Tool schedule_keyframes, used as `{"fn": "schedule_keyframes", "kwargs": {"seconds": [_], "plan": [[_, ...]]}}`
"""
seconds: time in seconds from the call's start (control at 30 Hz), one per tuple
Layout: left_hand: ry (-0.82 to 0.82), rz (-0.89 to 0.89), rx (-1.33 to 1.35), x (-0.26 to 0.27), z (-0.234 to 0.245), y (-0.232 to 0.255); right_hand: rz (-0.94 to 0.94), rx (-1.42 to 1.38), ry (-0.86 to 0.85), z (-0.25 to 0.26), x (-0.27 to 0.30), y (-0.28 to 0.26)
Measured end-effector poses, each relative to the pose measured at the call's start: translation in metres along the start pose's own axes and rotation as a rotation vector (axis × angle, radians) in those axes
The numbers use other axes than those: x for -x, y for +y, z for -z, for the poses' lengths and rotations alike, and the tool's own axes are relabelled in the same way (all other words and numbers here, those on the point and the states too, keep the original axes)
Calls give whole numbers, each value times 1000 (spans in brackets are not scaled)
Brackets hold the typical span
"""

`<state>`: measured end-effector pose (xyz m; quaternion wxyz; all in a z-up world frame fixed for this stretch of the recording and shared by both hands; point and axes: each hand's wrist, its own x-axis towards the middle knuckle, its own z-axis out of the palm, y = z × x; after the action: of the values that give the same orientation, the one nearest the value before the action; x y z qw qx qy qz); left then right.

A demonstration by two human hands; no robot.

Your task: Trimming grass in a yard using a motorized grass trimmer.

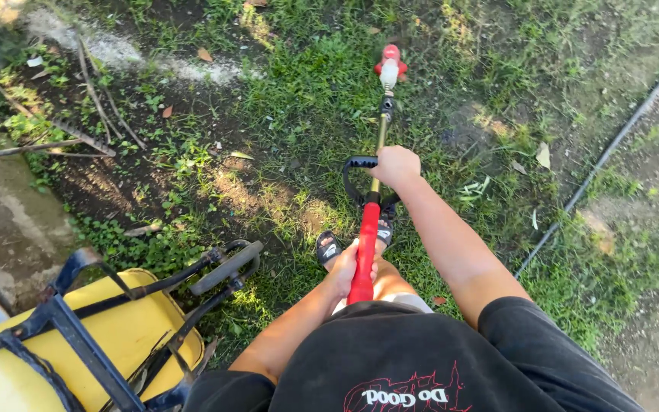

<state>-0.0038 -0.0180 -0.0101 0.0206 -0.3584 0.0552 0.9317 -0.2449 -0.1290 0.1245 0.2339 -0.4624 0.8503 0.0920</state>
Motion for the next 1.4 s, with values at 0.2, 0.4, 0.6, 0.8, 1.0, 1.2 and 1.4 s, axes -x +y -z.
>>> {"fn": "schedule_keyframes", "kwargs": {"seconds": [0.2, 0.4, 0.6, 0.8, 1.0, 1.2, 1.4], "plan": [[79, -88, 84, 18, 0, 18, 104, -10, -4, -2, -31, -41], [189, -157, 94, 17, 11, 25, 200, 13, -1, -5, -44, -71], [158, -245, 44, 18, 13, 32, 213, 0, -19, 8, -49, -81], [124, -122, 114, 13, 1, 38, 126, -11, -40, 12, -47, -61], [85, -85, 17, 13, -6, 37, 44, 26, -19, 9, -38, -34], [4, -42, 47, 12, -3, 25, 25, 26, -4, 8, -22, -27], [17, -44, 101, 22, 9, 13, 93, 55, -10, -9, -26, -43]]}}
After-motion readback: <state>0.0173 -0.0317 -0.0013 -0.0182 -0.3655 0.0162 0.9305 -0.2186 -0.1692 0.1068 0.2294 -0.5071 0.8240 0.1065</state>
